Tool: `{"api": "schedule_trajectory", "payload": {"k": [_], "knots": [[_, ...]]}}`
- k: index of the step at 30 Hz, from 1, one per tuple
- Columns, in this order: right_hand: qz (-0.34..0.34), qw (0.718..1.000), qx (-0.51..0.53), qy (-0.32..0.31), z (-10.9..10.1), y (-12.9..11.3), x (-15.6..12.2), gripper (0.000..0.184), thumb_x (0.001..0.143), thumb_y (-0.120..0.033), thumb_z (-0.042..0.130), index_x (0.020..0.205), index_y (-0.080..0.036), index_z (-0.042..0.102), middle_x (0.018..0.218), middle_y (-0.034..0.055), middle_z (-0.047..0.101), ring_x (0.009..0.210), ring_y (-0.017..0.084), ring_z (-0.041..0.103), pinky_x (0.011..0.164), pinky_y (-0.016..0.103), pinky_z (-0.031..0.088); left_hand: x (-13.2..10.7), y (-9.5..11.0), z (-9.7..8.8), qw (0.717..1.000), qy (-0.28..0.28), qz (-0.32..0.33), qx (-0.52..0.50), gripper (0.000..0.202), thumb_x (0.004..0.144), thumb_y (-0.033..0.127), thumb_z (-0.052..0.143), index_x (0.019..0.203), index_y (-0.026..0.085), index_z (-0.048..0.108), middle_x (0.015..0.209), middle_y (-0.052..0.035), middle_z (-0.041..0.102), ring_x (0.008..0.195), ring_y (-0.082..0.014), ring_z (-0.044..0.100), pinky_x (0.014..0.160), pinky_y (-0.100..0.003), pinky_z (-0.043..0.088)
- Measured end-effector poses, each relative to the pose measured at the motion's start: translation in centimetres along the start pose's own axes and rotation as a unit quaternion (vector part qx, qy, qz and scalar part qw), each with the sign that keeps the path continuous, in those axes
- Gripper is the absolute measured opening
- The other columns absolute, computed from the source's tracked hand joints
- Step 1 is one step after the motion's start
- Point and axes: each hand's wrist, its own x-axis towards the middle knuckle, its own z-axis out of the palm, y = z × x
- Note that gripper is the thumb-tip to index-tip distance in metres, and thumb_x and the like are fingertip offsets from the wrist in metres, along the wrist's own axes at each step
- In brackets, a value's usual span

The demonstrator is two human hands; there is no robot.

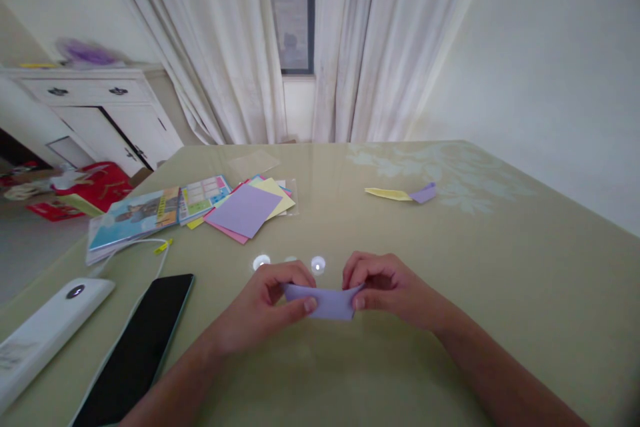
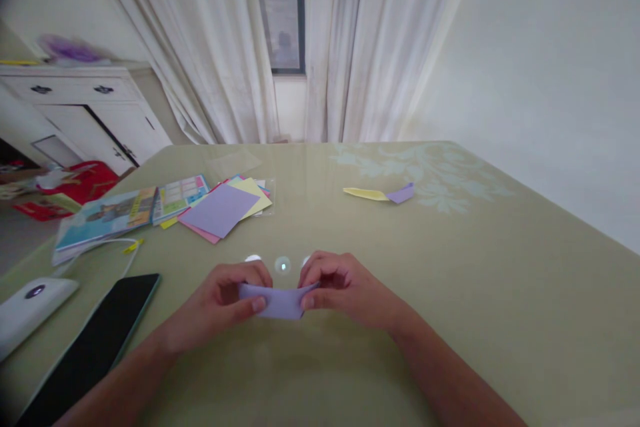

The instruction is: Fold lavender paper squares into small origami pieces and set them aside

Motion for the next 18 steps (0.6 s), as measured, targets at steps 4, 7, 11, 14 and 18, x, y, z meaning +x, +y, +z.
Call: {"api": "schedule_trajectory", "payload": {"k": [4,7,11,14,18], "knots": [[0.020,0.995,0.095,0.010,1.4,0.3,-0.1,0.028,0.081,-0.035,0.095,0.078,-0.017,0.074,0.077,-0.0010,0.065,0.069,0.012,0.058,0.064,0.025,0.043,-0.3,-1.4,1.5,0.986,0.090,-0.038,-0.137,0.048,0.091,0.059,0.078,0.071,0.018,0.061,0.071,0.0023,0.053,0.062,-0.0113,0.041,0.056,-0.025,0.031],[0.029,0.993,0.111,0.033,2.4,0.4,0.1,0.034,0.079,-0.041,0.095,0.073,-0.016,0.072,0.069,-0.0019,0.064,0.064,0.011,0.055,0.061,0.025,0.041,-0.5,-1.7,2.7,0.973,0.124,-0.061,-0.183,0.061,0.092,0.071,0.070,0.066,0.019,0.053,0.065,0.0049,0.040,0.058,-0.0106,0.031,0.053,-0.025,0.026],[0.049,0.991,0.110,0.065,2.6,0.4,0.4,0.038,0.078,-0.046,0.095,0.073,-0.016,0.072,0.065,-0.0034,0.063,0.057,0.009,0.050,0.056,0.023,0.037,-0.4,-1.2,3.2,0.962,0.119,-0.040,-0.244,0.065,0.087,0.072,0.075,0.063,0.019,0.046,0.065,0.0048,0.039,0.058,-0.0103,0.031,0.054,-0.024,0.027],[0.044,0.990,0.113,0.073,2.4,0.6,0.4,0.041,0.078,-0.050,0.095,0.074,-0.017,0.072,0.064,-0.0043,0.061,0.055,0.009,0.049,0.055,0.023,0.036,-0.5,-0.8,3.0,0.956,0.100,-0.022,-0.276,0.059,0.079,0.062,0.088,0.067,0.020,0.049,0.069,0.0041,0.046,0.062,-0.0109,0.039,0.058,-0.023,0.033],[0.044,0.989,0.127,0.060,2.3,0.7,0.1,0.042,0.076,-0.052,0.095,0.073,-0.017,0.073,0.066,-0.0032,0.062,0.059,0.011,0.051,0.058,0.024,0.038,-0.5,-0.7,3.0,0.949,0.097,-0.046,-0.297,0.055,0.071,0.059,0.095,0.077,0.021,0.055,0.069,0.0048,0.049,0.061,-0.0114,0.044,0.058,-0.022,0.037]]}}
